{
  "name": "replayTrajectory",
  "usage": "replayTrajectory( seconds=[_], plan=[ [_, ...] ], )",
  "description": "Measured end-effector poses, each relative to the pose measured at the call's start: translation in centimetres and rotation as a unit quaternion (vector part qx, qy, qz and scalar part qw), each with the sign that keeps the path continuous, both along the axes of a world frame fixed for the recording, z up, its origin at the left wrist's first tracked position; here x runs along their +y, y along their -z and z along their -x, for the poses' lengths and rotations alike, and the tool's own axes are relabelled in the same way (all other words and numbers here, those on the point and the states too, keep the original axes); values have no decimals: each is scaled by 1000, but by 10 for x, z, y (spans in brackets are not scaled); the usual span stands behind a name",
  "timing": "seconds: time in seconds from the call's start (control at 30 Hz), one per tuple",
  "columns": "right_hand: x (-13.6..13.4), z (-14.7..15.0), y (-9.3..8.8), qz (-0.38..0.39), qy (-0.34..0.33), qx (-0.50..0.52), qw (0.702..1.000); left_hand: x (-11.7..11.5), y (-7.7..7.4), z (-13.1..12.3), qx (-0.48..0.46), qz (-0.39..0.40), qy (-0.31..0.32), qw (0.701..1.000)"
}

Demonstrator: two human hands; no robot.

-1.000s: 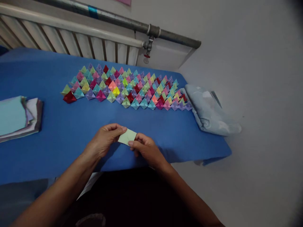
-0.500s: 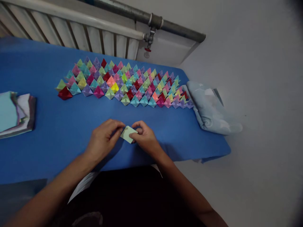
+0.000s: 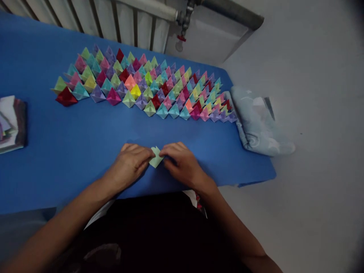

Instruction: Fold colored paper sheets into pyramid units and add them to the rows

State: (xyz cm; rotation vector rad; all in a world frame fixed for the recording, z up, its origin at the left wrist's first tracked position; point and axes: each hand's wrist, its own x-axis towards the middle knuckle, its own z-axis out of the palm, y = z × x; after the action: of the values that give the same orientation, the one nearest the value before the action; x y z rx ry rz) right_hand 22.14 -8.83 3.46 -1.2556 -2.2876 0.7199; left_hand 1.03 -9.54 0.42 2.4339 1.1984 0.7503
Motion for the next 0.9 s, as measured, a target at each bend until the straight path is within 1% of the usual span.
replayTrajectory(
  seconds=[0.07, 0.17, 0.27, 0.43, 0.57, 0.77, 0.9],
  plan=[
    [-1, -3, 8, -7, -52, -1, 999, -2, -2, 2, 12, -6, 7, 1000],
    [-2, -4, 19, -20, -51, -13, 998, -6, -4, 6, 31, -8, 21, 999],
    [-3, -6, 24, -43, -56, -14, 997, -8, -2, 9, 40, -25, 22, 999],
    [-3, -8, 25, -56, -64, -7, 996, -7, 2, 10, 35, -63, 19, 997],
    [-2, -8, 25, -59, -68, 0, 996, -6, 3, 9, 24, -71, 14, 997],
    [-2, -7, 30, -83, -40, 0, 996, -5, 2, 6, 11, -87, 9, 996],
    [-2, -7, 32, -83, -28, -4, 996, -4, 2, 5, 10, -87, 8, 996]
  ],
)
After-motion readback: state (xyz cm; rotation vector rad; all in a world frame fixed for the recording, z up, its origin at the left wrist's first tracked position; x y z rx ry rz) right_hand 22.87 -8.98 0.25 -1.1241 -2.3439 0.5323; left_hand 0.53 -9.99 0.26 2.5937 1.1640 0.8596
